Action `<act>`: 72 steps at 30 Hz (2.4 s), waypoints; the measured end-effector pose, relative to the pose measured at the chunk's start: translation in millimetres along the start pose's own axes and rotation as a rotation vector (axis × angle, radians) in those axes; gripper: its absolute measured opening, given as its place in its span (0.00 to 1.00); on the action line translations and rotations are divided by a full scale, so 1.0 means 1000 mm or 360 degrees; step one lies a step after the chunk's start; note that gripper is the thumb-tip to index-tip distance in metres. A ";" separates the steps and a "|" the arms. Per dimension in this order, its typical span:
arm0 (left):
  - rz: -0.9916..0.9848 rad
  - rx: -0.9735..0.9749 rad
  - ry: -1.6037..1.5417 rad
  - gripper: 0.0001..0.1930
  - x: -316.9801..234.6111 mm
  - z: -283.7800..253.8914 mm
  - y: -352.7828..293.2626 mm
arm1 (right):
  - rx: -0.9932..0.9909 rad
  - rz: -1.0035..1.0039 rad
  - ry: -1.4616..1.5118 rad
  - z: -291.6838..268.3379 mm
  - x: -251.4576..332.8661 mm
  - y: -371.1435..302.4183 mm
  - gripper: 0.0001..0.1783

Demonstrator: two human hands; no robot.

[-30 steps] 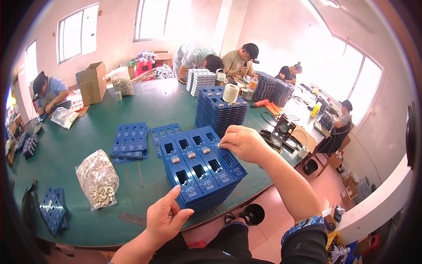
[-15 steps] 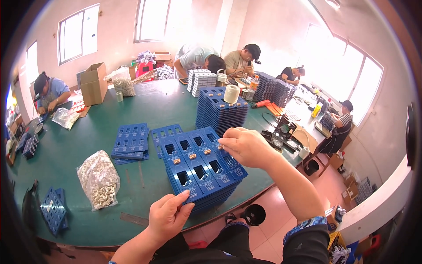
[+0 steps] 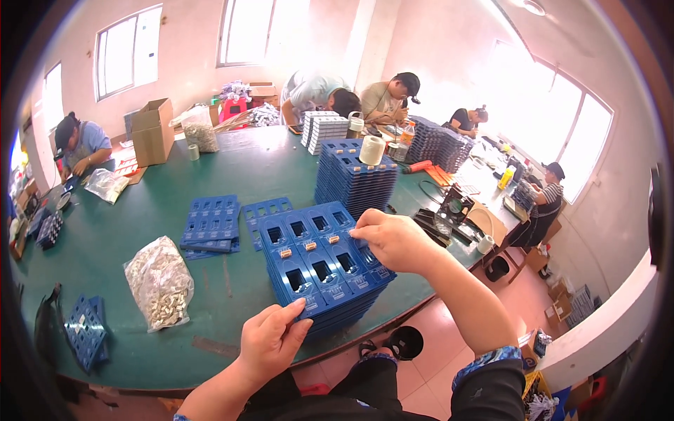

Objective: The person assembles small electronic components into plastic trays by hand.

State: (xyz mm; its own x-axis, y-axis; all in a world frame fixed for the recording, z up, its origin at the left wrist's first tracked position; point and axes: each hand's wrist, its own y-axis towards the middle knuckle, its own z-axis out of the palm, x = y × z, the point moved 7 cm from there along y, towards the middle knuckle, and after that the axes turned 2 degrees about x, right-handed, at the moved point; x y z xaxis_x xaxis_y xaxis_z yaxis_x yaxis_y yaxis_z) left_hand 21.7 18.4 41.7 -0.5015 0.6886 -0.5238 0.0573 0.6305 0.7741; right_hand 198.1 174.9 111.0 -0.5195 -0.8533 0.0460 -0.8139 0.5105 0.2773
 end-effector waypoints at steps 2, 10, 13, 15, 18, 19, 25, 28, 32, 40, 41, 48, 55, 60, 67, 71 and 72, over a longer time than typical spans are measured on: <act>-0.0066 -0.0021 -0.0027 0.21 -0.002 -0.006 -0.004 | -0.0075 0.0025 -0.0025 -0.003 0.006 0.000 0.17; -0.1874 0.0142 -0.2407 0.31 0.001 0.030 -0.084 | -0.0048 -0.0434 0.0488 -0.016 0.160 -0.052 0.14; -0.2050 0.0122 -0.2489 0.32 -0.002 0.044 -0.095 | -0.0064 -0.0412 0.0827 0.035 0.174 -0.057 0.09; -0.2053 0.0163 -0.2412 0.33 -0.001 0.048 -0.103 | 0.0011 -0.0356 0.0872 0.052 0.175 -0.059 0.08; -0.2119 0.0247 -0.2218 0.36 -0.002 0.051 -0.112 | 0.0228 -0.0214 0.0944 0.069 0.178 -0.058 0.06; -0.2176 0.0290 -0.2102 0.38 -0.003 0.051 -0.115 | 0.0235 -0.0221 0.0936 0.069 0.183 -0.057 0.06; -0.2118 0.0240 -0.2092 0.41 -0.003 0.056 -0.123 | 0.0263 -0.0297 0.0852 0.083 0.190 -0.069 0.07; -0.2099 0.0242 -0.2184 0.39 -0.004 0.060 -0.124 | 0.0260 -0.0308 0.0844 0.087 0.191 -0.075 0.05; -0.2176 0.0230 -0.2242 0.38 -0.004 0.066 -0.130 | 0.0167 -0.0407 0.0973 0.087 0.189 -0.080 0.03; -0.2207 0.0317 -0.2305 0.36 -0.009 0.077 -0.134 | 0.0246 -0.0310 0.1148 0.099 0.180 -0.089 0.08; -0.2208 0.0319 -0.2305 0.36 -0.007 0.076 -0.136 | 0.0148 -0.0273 0.1215 0.096 0.176 -0.089 0.09; -0.2338 0.0018 -0.2318 0.32 -0.004 0.086 -0.144 | 0.0053 -0.0325 0.0962 0.089 0.189 -0.101 0.15; -0.2363 -0.0139 -0.2567 0.32 -0.008 0.093 -0.149 | 0.0080 -0.0233 0.0619 0.098 0.191 -0.115 0.14; -0.2370 -0.0083 -0.2645 0.31 -0.011 0.099 -0.149 | 0.0008 -0.0260 0.0454 0.101 0.188 -0.122 0.13; -0.2517 0.0058 -0.2435 0.26 -0.014 0.110 -0.149 | -0.0123 -0.0066 0.0861 0.096 0.159 -0.128 0.08; -0.2197 0.0557 -0.2333 0.15 -0.011 0.108 -0.148 | -0.0072 0.0083 0.0972 0.085 0.132 -0.129 0.06; -0.2189 0.0586 -0.2338 0.15 -0.013 0.110 -0.147 | -0.0018 0.0096 0.0925 0.085 0.130 -0.131 0.06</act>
State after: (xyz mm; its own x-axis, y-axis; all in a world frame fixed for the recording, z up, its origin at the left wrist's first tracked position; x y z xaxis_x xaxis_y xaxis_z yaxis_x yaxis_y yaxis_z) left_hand 115.0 -43.7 -104.8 0.5598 -0.6124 -0.5581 0.5569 0.7769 -0.2939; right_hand 215.2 6.5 -0.8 -0.3342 -0.7427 0.5802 -0.7829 0.5616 0.2679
